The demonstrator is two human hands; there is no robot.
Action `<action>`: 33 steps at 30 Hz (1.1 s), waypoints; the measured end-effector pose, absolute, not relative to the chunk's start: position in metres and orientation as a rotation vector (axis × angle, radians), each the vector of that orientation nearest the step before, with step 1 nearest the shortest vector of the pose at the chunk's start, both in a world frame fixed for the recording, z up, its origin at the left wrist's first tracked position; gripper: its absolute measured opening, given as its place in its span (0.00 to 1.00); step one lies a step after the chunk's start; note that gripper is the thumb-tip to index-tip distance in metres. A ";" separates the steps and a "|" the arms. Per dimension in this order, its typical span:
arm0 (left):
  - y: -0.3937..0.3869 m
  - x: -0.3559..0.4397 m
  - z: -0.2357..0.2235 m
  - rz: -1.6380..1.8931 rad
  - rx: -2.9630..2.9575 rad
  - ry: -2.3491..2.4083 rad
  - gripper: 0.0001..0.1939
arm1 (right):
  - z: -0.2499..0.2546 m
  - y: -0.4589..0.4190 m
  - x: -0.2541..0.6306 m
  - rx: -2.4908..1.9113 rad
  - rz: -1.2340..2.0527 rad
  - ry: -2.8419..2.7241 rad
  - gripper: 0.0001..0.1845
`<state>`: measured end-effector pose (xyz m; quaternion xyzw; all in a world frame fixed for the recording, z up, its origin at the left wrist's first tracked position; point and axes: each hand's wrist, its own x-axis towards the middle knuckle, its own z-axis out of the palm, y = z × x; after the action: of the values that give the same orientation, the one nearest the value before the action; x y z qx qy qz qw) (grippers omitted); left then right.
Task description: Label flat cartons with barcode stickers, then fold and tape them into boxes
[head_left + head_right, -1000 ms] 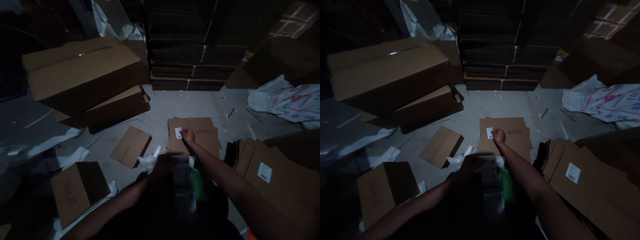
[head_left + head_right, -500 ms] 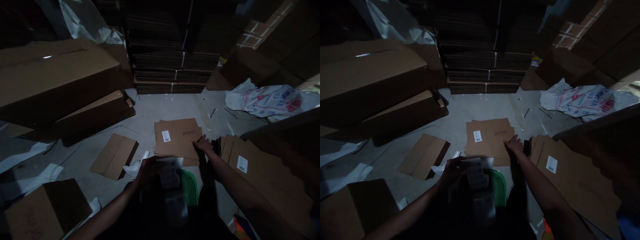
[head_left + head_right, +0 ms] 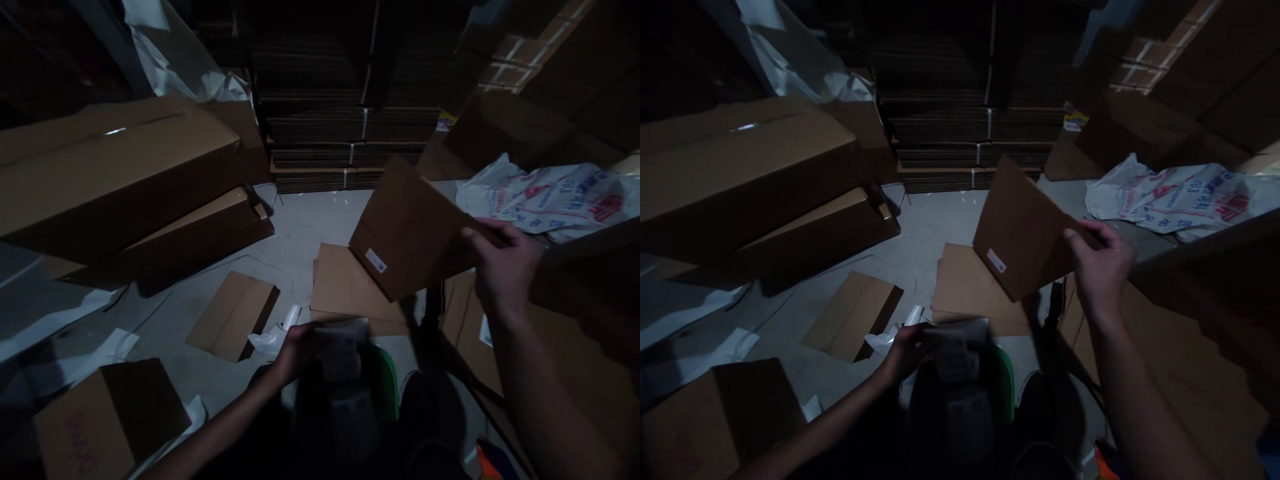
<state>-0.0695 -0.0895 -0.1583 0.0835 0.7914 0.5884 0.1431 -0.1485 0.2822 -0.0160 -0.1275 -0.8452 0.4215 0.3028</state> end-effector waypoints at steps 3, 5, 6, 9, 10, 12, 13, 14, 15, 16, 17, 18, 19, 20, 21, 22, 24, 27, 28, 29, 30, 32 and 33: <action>-0.087 -0.063 -0.152 1.671 0.306 2.215 0.14 | 0.000 0.199 -0.128 -0.079 0.899 -2.536 0.19; -0.090 -0.059 -0.152 1.649 0.357 2.214 0.14 | -0.023 0.143 -0.115 0.191 0.858 -2.787 0.23; -0.092 -0.057 -0.154 1.633 0.379 2.229 0.14 | -0.040 0.122 -0.111 0.335 0.900 -2.894 0.28; -0.103 -0.052 -0.160 1.568 0.411 2.268 0.18 | -0.094 0.104 -0.111 0.690 1.236 -3.098 0.39; -0.107 -0.050 -0.163 1.539 0.393 2.272 0.19 | -0.111 0.110 -0.115 0.737 1.317 -3.131 0.40; -0.113 -0.046 -0.170 1.488 0.331 2.262 0.21 | -0.142 0.135 -0.126 0.763 1.283 -3.216 0.38; -0.114 -0.045 -0.173 1.480 0.291 2.252 0.21 | -0.156 0.148 -0.131 0.768 1.187 -3.280 0.37; -0.114 -0.044 -0.176 1.483 0.252 2.241 0.21 | -0.170 0.161 -0.135 0.761 1.073 -3.357 0.36; -0.113 -0.044 -0.179 1.497 0.219 2.233 0.21 | -0.183 0.171 -0.138 0.731 0.965 -3.438 0.37; -0.111 -0.044 -0.181 1.523 0.189 2.222 0.21 | -0.194 0.179 -0.138 0.677 0.888 -3.506 0.38; -0.108 -0.047 -0.183 1.561 0.155 2.210 0.21 | -0.202 0.184 -0.137 0.605 0.859 -3.547 0.38; -0.103 -0.050 -0.184 1.613 0.105 2.200 0.21 | -0.208 0.185 -0.135 0.537 0.889 -3.557 0.38; -0.099 -0.054 -0.185 1.674 0.050 2.191 0.20 | -0.210 0.184 -0.132 0.480 0.993 -3.534 0.36; -0.094 -0.060 -0.185 1.738 -0.005 2.184 0.20 | -0.209 0.180 -0.130 0.432 1.174 -3.471 0.33; -0.090 -0.066 -0.184 1.793 -0.045 2.175 0.19 | -0.205 0.175 -0.128 0.395 1.415 -3.374 0.32; -0.086 -0.071 -0.183 1.836 -0.061 2.170 0.18 | -0.198 0.170 -0.127 0.369 1.682 -3.251 0.32; -0.080 -0.082 -0.178 1.851 0.008 2.181 0.17 | -0.178 0.158 -0.127 0.366 2.102 -2.993 0.32; -0.076 -0.090 -0.170 1.799 0.207 2.214 0.16 | -0.144 0.146 -0.128 0.595 2.048 -2.880 0.27; -0.076 -0.090 -0.167 1.782 0.251 2.230 0.16 | -0.134 0.143 -0.127 0.712 1.885 -2.899 0.23; -0.076 -0.090 -0.165 1.758 0.281 2.250 0.15 | -0.125 0.142 -0.126 0.817 1.711 -2.911 0.19; -0.076 -0.088 -0.164 1.726 0.291 2.279 0.15 | -0.119 0.141 -0.125 0.897 1.560 -2.915 0.15; -0.077 -0.085 -0.163 1.615 0.275 2.348 0.16 | -0.111 0.140 -0.120 0.969 1.377 -2.928 0.11; -0.077 -0.084 -0.163 1.560 0.263 2.368 0.18 | -0.111 0.140 -0.116 0.966 1.334 -2.946 0.10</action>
<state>-0.0837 -0.0770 -0.1630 0.0913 0.8225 0.5419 0.1466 -0.1164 0.1404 -0.1105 0.2842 -0.8669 0.3926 -0.1164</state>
